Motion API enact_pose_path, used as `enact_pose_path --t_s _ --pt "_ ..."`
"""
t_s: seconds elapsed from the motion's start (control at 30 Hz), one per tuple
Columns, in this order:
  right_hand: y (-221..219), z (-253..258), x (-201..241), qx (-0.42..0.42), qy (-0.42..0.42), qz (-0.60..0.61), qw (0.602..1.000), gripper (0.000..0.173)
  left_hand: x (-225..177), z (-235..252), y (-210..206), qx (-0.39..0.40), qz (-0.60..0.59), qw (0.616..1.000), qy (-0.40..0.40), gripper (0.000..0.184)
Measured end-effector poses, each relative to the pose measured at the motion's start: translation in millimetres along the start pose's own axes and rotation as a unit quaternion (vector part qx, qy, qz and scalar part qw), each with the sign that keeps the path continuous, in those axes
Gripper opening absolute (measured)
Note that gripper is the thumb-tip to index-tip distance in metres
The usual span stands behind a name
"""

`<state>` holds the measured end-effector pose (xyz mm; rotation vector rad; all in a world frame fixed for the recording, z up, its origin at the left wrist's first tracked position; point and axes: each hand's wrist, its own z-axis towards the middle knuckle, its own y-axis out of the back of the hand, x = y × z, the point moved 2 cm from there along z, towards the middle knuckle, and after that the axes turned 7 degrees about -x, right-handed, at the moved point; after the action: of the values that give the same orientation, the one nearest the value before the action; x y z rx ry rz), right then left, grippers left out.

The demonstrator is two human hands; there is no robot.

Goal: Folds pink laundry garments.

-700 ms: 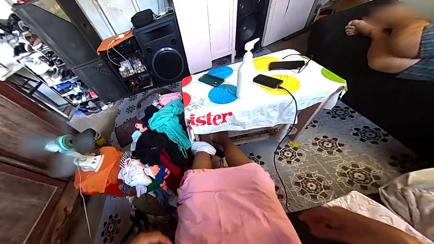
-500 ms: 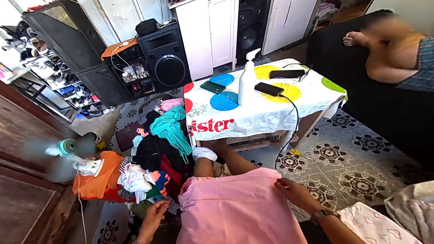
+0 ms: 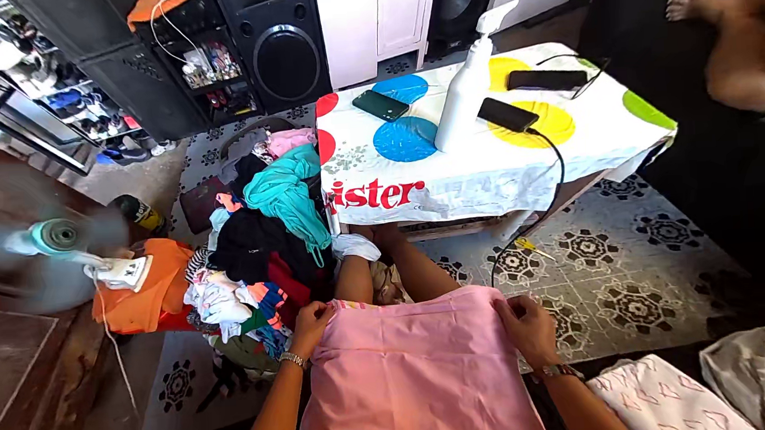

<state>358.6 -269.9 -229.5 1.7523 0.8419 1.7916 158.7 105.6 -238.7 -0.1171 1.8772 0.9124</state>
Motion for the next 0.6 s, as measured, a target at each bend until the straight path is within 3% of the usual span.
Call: enact_pose_path --t_s 0.17,0.27,0.33,0.47,0.53,0.6 --pt "11 9 2 -0.047 -0.045 0.030 0.997 0.038 -5 12 20 -0.007 -0.139 0.990 0.026 0.021" --pt "18 28 -1 -0.059 -0.037 0.097 0.993 0.034 -9 20 38 0.028 -0.120 0.992 -0.007 0.015" --pt "13 37 -6 -0.007 -0.066 0.174 0.983 0.027 -11 24 44 0.103 -0.091 0.990 -0.027 0.017" --pt "-3 39 -8 0.172 -0.168 0.299 0.923 0.021 -13 32 41 0.230 -0.097 0.968 -0.031 0.016" --pt "-2 39 1 0.185 -0.169 0.313 0.916 0.023 -18 40 37 0.228 -0.131 0.964 -0.023 0.016" --pt "-2 44 6 0.145 -0.165 0.330 0.918 0.025 -21 51 30 0.189 -0.127 0.974 -0.015 0.025"
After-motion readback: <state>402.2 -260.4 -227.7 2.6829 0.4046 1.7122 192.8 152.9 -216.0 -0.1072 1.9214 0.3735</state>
